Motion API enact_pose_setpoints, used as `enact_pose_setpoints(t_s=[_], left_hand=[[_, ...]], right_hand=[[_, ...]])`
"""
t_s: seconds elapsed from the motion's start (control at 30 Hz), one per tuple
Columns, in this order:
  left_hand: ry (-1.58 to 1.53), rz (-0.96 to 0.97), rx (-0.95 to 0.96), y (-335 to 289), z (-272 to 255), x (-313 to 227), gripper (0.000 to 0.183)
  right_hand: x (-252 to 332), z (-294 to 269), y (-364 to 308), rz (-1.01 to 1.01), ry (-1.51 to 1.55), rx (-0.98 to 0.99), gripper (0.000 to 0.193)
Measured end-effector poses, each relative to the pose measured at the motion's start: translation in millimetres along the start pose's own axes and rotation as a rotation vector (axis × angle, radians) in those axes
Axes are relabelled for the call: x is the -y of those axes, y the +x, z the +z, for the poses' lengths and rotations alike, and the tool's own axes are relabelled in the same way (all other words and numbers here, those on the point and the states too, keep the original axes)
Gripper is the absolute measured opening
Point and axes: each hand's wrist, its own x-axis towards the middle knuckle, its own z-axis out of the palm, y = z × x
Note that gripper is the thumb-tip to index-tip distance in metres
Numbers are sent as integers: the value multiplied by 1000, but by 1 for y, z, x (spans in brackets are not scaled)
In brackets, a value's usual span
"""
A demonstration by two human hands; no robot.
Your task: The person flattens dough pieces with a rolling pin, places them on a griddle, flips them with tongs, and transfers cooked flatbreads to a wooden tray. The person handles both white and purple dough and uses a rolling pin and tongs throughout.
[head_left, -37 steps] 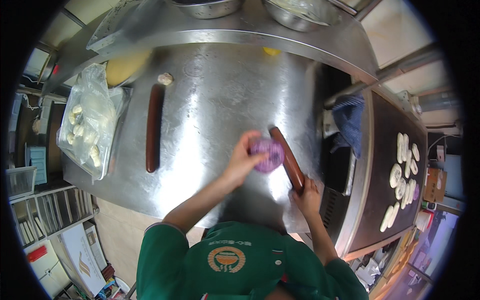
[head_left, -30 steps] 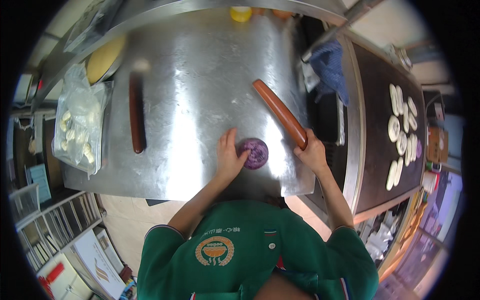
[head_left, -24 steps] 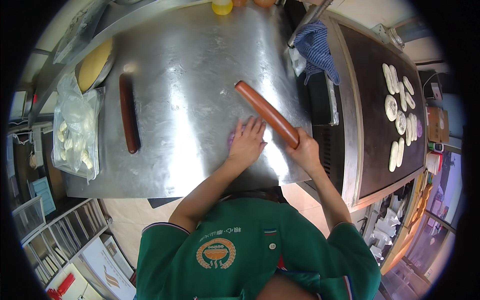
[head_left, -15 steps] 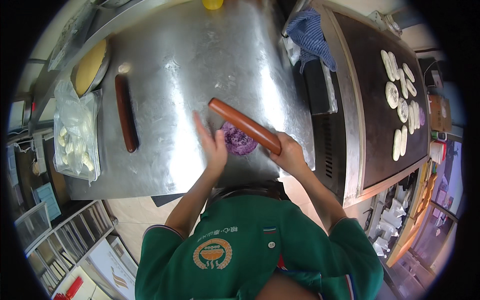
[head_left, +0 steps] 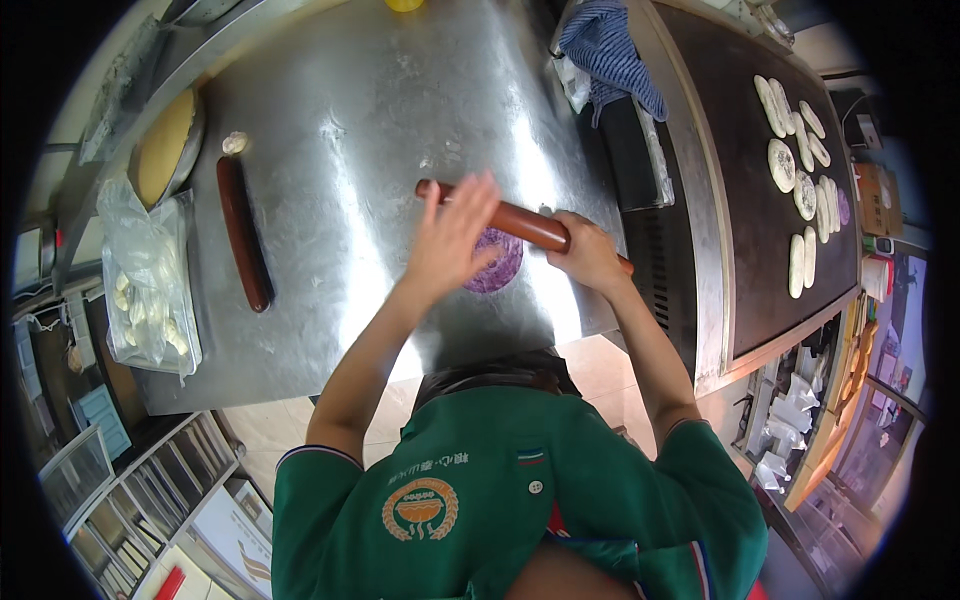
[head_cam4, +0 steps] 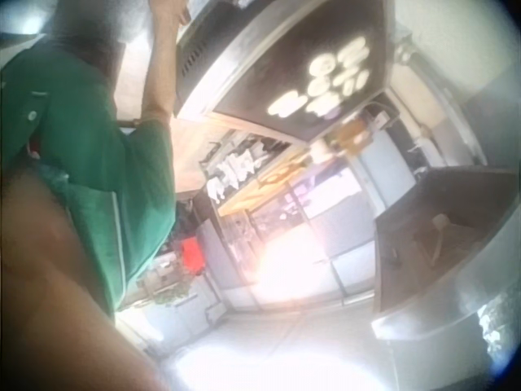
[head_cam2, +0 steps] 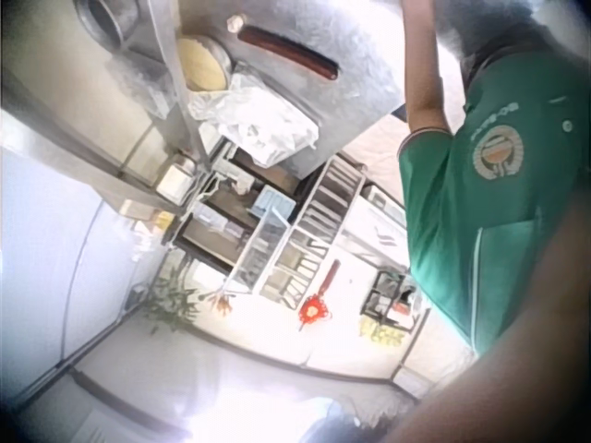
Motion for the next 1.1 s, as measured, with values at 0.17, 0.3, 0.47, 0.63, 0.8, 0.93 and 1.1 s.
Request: enact_pose_setpoints(t_s=[0.17,0.3,0.47,0.63,0.8,0.93,1.1], left_hand=[[-58,32,209,-53,12,-11,81],[3,-3,150,-44,20,1,83],[-95,-145,48,-41,1,35,85],[335,-727,-223,-93,-23,139,99],[447,-809,-223,-43,-34,217,102],[528,-895,-412,30,-52,330,101],[600,-849,-472,83,-62,417,96]], right_hand=[[-22,0,-1,112,-58,-169,45],[-30,4,6,131,-106,-286,50],[-32,7,15,141,-96,-309,50],[-36,10,12,159,-111,-325,52],[-30,14,15,171,-188,-336,53],[-31,17,19,152,-226,-366,52],[-24,14,29,105,-309,-389,50]])
